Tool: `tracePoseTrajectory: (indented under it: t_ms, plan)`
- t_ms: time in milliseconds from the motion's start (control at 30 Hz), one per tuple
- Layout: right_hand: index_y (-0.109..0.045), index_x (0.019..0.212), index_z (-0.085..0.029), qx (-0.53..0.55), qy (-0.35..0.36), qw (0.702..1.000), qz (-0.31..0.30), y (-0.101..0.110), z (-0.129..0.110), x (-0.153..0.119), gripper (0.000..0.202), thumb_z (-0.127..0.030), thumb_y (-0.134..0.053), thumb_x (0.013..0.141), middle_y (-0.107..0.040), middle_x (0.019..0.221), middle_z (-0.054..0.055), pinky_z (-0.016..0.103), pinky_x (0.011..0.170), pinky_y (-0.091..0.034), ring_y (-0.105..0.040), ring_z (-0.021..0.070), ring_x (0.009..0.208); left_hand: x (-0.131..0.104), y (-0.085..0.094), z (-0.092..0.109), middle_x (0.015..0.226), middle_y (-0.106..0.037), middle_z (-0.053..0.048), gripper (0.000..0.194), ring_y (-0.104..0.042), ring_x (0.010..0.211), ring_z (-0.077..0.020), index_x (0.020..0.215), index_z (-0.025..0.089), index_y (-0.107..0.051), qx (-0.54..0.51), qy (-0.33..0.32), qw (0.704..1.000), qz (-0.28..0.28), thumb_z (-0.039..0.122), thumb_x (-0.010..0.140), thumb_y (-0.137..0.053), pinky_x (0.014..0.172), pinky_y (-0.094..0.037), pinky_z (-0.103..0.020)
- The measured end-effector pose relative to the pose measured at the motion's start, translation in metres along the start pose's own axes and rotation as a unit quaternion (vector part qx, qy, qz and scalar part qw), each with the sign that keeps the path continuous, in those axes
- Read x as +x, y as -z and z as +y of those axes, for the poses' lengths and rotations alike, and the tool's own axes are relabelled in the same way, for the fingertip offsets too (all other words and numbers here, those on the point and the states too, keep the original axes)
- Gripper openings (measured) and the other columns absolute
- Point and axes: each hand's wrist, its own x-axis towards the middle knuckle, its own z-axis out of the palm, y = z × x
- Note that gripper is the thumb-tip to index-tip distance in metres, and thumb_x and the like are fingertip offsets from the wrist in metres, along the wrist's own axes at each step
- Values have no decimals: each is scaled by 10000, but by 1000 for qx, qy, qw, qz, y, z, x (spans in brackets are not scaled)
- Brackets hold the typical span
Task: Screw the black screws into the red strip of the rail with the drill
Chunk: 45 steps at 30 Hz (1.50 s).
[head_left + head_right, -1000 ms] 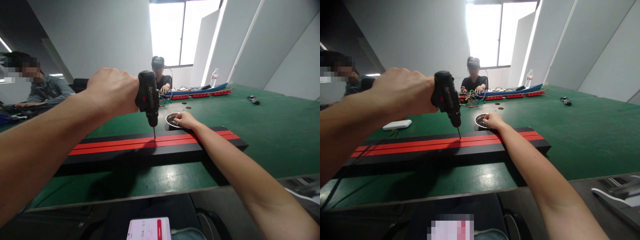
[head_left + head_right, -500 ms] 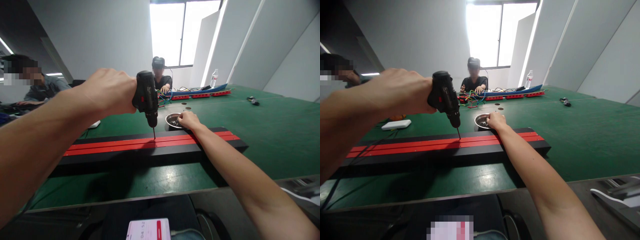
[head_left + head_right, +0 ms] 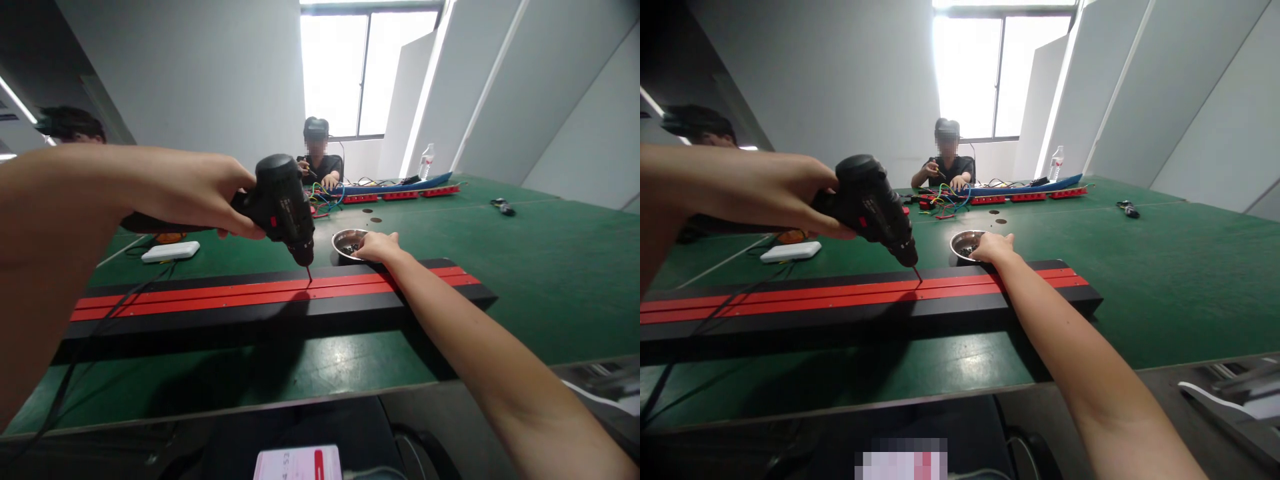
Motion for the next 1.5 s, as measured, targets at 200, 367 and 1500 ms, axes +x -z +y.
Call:
tracePoseTrajectory:
  t_ms: [200, 367, 1500]
  plan:
    - [-743, 851, -252, -4, -11, 1000, -6, 1, -1, 0, 315, -505, -750, 665, -687, 809, 95, 575, 1005, -280, -624, 328, 931, 18, -5, -34, 766, -706, -29, 349, -638, 691, -168, 913, 104, -760, 25, -107, 992, -65, 117, 573, -841, 568, -423, -188]
    - [-740, 866, -229, -16, -32, 999, -1, 0, -3, 0, 252, -432, -717, 718, -684, 822, 99, 544, 987, -297, -629, 308, 910, 19, -51, -65, 775, -707, -69, 392, -627, 637, -174, 944, 127, -730, -131, -64, 987, -68, 349, 639, -834, 541, -484, -242]
    - [-729, 875, -111, 350, 101, 930, 47, -5, 1, -1, 309, -398, -614, 872, -665, 708, 54, 215, 455, -330, -507, 115, 548, 8, -156, -115, 783, -673, -89, 294, -664, 634, -160, 914, 103, -647, -516, 71, 848, -97, 341, 778, -753, 573, -561, -257]
